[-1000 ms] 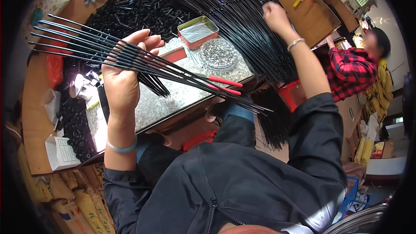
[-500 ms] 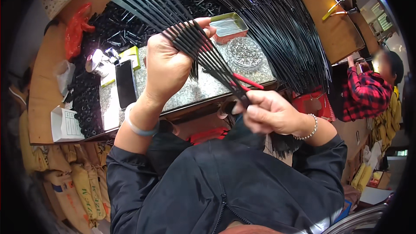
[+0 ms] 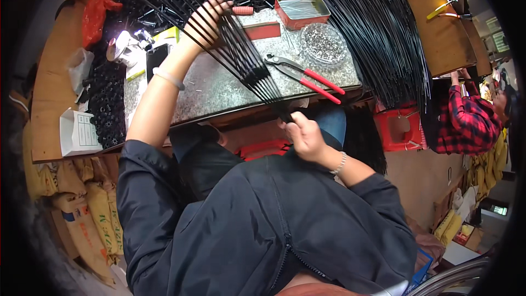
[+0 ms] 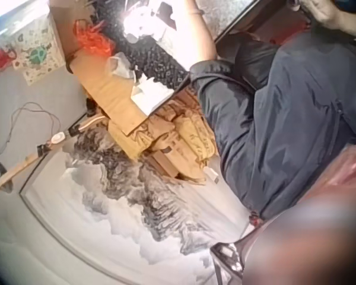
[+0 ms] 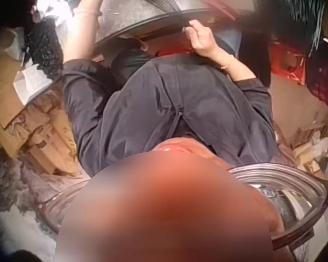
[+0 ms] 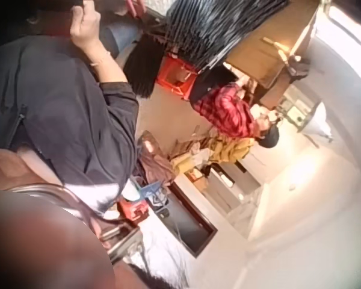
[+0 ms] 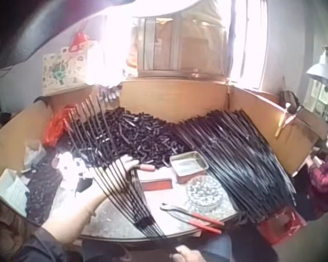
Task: Assembling black wire bundles into metal collars and securing them using pliers.
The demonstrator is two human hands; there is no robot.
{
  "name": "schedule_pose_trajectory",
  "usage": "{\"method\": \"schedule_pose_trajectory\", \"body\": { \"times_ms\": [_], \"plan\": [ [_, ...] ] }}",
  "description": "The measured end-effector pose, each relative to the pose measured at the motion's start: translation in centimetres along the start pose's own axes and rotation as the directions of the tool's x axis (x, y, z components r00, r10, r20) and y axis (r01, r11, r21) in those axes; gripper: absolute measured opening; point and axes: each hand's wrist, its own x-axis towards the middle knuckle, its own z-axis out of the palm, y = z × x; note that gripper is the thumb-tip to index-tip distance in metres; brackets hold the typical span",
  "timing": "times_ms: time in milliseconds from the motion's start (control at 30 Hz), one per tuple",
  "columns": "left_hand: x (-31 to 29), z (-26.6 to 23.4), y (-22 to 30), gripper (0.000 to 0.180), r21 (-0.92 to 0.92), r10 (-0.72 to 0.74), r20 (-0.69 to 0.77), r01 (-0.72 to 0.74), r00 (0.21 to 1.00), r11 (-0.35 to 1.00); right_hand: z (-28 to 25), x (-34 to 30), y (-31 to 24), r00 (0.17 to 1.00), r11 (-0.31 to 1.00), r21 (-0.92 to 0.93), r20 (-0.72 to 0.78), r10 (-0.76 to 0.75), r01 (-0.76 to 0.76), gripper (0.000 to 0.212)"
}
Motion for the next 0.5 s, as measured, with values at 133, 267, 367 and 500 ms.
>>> {"method": "schedule_pose_trajectory", "body": {
  "times_ms": [133, 267, 367, 500],
  "plan": [
    [-1.2, -2.5, 2.5, 0.076, 0.477, -0.226, 0.178, 0.117, 0.958, 0.871, 1.9, 1.1, 5.6, 0.997, 0.995, -0.086, -0.038, -0.061, 0.058, 0.017],
    [-4.2, -5.9, 7.5, 0.089, -0.174, 0.173, 0.414, -0.109, 0.894, 0.979, 2.0, 1.5, 7.5, 0.999, 0.991, -0.129, -0.043, -0.026, 0.021, 0.018],
    [-6.8, -3.9, 11.0, 0.065, -0.463, 0.152, 0.233, -0.028, 0.961, 0.886, 2.1, 1.6, 8.5, 1.0, 0.982, -0.187, 0.011, -0.026, 0.028, 0.02],
    [-8.6, -1.6, 11.8, 0.014, -0.515, 0.19, 0.141, -0.092, 0.972, 0.852, 2.4, 1.7, 7.5, 0.995, 0.953, -0.3, 0.102, -0.015, 0.045, 0.024]
  ]
}}
